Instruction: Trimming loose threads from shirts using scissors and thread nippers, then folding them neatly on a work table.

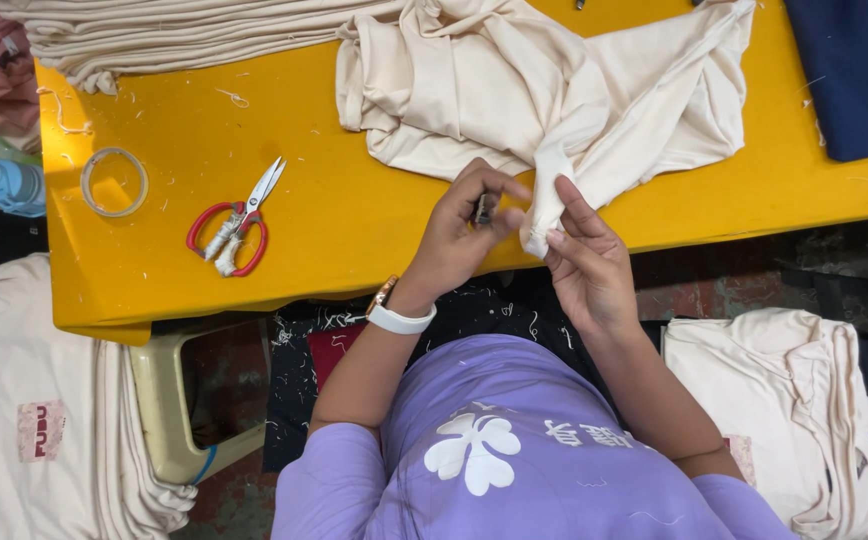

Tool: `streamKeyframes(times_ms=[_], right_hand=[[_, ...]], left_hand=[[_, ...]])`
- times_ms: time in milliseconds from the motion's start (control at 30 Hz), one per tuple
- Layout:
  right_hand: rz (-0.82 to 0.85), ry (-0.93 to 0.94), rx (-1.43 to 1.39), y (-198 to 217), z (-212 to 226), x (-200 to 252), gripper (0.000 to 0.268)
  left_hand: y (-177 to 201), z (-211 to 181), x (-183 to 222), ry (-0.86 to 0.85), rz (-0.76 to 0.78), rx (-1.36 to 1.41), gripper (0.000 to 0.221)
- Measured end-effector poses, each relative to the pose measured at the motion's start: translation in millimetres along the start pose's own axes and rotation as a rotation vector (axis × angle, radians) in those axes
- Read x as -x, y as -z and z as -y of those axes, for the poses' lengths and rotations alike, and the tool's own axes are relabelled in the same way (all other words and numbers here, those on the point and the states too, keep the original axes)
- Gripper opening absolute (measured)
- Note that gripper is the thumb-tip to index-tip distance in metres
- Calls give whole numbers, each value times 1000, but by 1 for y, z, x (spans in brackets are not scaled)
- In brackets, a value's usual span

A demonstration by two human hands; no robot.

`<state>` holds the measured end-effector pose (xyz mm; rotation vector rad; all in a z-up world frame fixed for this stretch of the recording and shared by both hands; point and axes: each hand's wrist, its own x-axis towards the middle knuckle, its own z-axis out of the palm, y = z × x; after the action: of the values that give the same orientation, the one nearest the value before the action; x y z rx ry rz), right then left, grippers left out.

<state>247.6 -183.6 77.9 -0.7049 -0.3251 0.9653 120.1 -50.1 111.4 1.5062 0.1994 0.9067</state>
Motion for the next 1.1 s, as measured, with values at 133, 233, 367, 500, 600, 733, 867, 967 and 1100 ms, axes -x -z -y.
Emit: streamKeyframes(times_ms=[133, 233, 367, 500, 600, 733, 867, 967, 1100], right_hand=[[3, -23, -4, -1, 3, 1, 63], [3, -11, 9, -1, 5, 3, 63], [9, 24, 75, -9, 9, 7, 64], [60, 69, 134, 3, 4, 6, 64], [73, 87, 150, 5, 2, 6, 64], [89, 105, 167, 6, 2, 6, 64], [81, 91, 134, 9, 1, 5, 65], [65, 81, 73, -2, 3, 5, 66], [75, 111, 64, 24, -11, 2, 66]], left_hand=[[14, -17, 3, 48, 98, -275, 45], [25, -19, 8, -8, 152, -593, 30], [23, -39, 10, -174, 226, -892, 38], [20, -35, 13, -255, 233, -947, 37], [16, -33, 11, -290, 233, -946, 37], [13, -30, 10, -319, 224, -957, 33], [14, -32, 10, -222, 146, -767, 30], [8, -28, 9, -113, 17, -378, 52], [-17, -9, 19, -93, -88, -237, 31]])
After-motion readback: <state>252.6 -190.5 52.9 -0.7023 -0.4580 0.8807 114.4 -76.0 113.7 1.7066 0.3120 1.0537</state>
